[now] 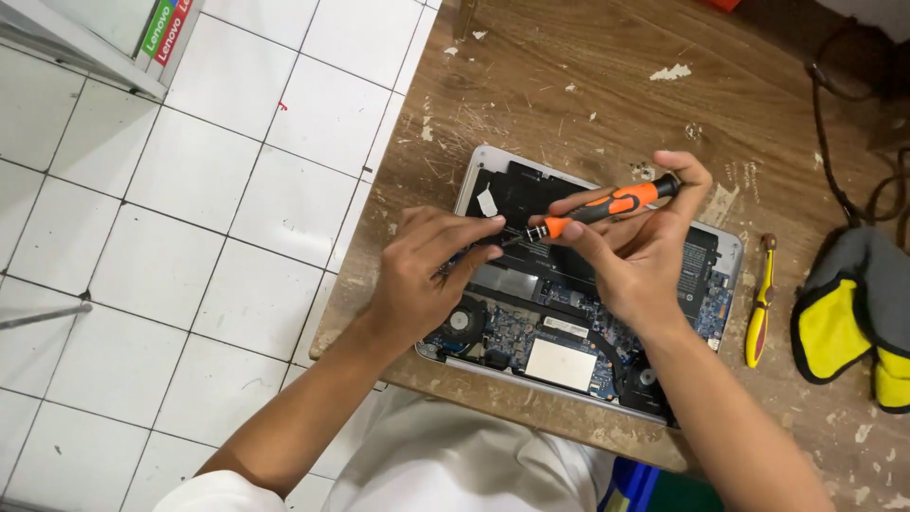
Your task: Using a screwdriver to remove internal screws and the battery from a laptop chassis.
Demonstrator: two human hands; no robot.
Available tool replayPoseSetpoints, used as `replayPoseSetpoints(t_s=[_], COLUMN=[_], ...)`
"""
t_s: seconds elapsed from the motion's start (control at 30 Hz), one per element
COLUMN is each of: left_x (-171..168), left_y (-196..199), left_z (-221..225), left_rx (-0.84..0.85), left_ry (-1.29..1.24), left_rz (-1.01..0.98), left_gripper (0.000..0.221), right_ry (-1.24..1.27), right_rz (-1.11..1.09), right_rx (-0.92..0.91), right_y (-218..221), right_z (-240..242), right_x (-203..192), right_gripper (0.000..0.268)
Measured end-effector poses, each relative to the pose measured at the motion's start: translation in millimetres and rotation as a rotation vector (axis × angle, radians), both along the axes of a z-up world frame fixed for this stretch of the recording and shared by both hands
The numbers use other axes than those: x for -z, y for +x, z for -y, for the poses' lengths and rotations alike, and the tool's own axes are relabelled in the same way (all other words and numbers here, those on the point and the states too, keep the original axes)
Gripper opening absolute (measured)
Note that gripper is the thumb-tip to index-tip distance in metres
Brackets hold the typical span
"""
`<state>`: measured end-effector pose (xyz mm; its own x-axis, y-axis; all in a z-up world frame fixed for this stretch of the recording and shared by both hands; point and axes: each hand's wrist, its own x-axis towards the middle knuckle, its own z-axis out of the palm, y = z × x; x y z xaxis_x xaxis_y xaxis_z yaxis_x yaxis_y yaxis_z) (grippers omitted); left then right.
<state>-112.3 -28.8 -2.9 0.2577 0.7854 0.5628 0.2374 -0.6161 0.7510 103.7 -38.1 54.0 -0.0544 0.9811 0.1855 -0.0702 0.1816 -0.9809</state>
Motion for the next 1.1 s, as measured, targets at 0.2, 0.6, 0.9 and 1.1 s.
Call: replayPoseSetpoints(t_s=[0.2, 0.6, 0.9, 1.1], left_x=[-5.7, -10.8, -10.5, 6.4], left_y=[-1.7, -1.8, -9.2, -16.1], left_z=[-0.9, -1.7, -3.4, -1.8], left_rx=[-0.005, -0.079, -0.103, -0.158], left_ry=[0.014, 0.011, -0.155, -0.177], left_rz=[0.043, 0.103, 0.0, -0.217], left_gripper=[0.011, 0.009, 0.018, 0.035], right_ry=[-0.024, 0.228, 0.244, 0.326], right_rz=[-0.009, 0.141, 0.205, 0.241], right_rx=[-0.004, 0.007, -0.036, -0.107], right_y=[-7.1, -19.5, -26.3, -20.2], right_z=[0.2, 2.9, -0.9, -7.7], right_x=[0.1, -4.1, -12.8, -1.7], right_gripper=[0.059, 0.068, 0.069, 0.075])
